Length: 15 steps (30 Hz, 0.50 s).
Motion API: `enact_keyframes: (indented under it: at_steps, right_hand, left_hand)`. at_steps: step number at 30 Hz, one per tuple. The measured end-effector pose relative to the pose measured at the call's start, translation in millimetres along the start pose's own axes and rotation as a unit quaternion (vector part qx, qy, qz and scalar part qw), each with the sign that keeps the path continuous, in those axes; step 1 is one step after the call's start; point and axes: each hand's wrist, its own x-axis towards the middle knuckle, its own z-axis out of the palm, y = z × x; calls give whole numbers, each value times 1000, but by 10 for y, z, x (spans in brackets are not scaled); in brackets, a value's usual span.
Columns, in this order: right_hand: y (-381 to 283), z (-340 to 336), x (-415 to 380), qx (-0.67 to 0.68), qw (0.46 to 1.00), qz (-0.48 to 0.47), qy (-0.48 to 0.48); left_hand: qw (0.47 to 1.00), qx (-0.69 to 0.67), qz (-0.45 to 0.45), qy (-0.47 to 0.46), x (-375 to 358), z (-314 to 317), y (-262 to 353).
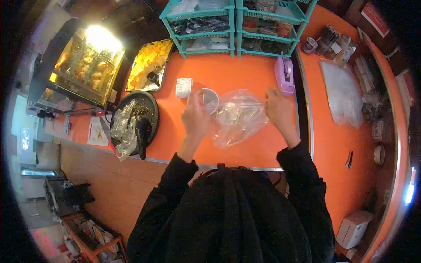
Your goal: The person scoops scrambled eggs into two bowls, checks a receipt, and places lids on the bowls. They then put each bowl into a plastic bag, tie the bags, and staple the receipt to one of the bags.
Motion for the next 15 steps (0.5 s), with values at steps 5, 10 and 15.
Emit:
enact_keyframes:
  at_steps: [5,10,15]
  right_hand:
    - [67,141,-433,457,818,131,-324]
    - [-157,-274,-630,795,434,170,-388]
    - [-87,-191,-610,645,686,137,-306]
  left_hand:
    - [976,137,129,110,-397,393,12]
    - [997,-26,-3,-73,-335,647,-322]
    - [958,-196,133,-162,-314,599,-358]
